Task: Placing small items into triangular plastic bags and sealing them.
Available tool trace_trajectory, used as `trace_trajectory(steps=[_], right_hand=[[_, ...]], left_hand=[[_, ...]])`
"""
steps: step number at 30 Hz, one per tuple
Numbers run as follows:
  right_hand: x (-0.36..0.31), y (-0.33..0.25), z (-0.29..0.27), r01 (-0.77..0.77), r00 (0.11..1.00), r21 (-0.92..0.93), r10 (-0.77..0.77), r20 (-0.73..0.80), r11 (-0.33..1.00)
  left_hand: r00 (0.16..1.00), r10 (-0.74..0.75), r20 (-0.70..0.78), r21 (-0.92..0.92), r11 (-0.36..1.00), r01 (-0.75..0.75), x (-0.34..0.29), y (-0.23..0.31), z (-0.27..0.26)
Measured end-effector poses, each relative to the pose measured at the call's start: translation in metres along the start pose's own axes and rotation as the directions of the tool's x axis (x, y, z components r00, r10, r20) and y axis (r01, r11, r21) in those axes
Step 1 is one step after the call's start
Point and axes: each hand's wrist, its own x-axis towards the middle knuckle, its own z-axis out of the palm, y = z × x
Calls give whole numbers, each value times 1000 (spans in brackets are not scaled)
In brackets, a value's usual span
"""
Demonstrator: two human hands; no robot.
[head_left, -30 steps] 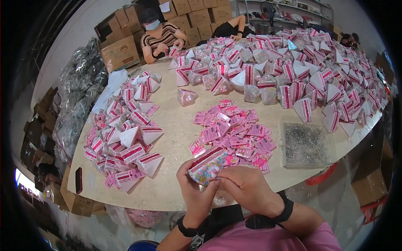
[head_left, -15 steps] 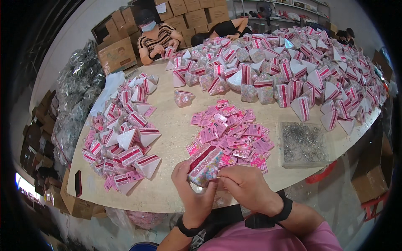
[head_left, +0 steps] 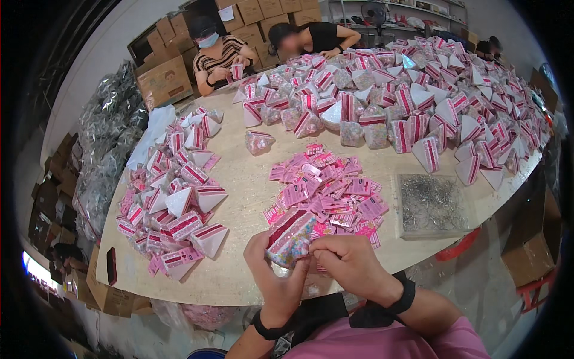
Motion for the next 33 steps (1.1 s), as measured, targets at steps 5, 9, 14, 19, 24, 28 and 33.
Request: trace_trajectory(steps=[5, 9, 14, 19, 24, 28, 33], right_hand=[[-1, 6, 3, 52, 998, -102, -56, -30, 993], [-1, 5, 7, 72, 996, -159, -81, -49, 985], [0, 3, 8, -164, 986, 93, 165, -10, 982], [9, 4, 8, -279, 960, 401, 267, 87, 872], [18, 16, -14, -291, 942, 278, 223, 250, 915], [3, 6, -69, -387, 913, 262, 327, 245, 884], [-14, 28, -136, -391, 905, 177, 412, -102, 903]], left_hand=[[991, 133, -3, 154, 979, -131, 2, 1, -2], [985, 172, 18, 211, 962, -172, 5, 4, -2], [988, 153, 29, 182, 971, -156, 5, 2, -2], [996, 4, 94, 95, 995, -13, 3, -7, -1], [910, -383, 156, -71, 915, 397, 33, -16, -23], [961, -186, -204, 229, 946, 232, 103, -60, -90], [974, 219, -58, 693, 712, -119, 123, -67, -119]])
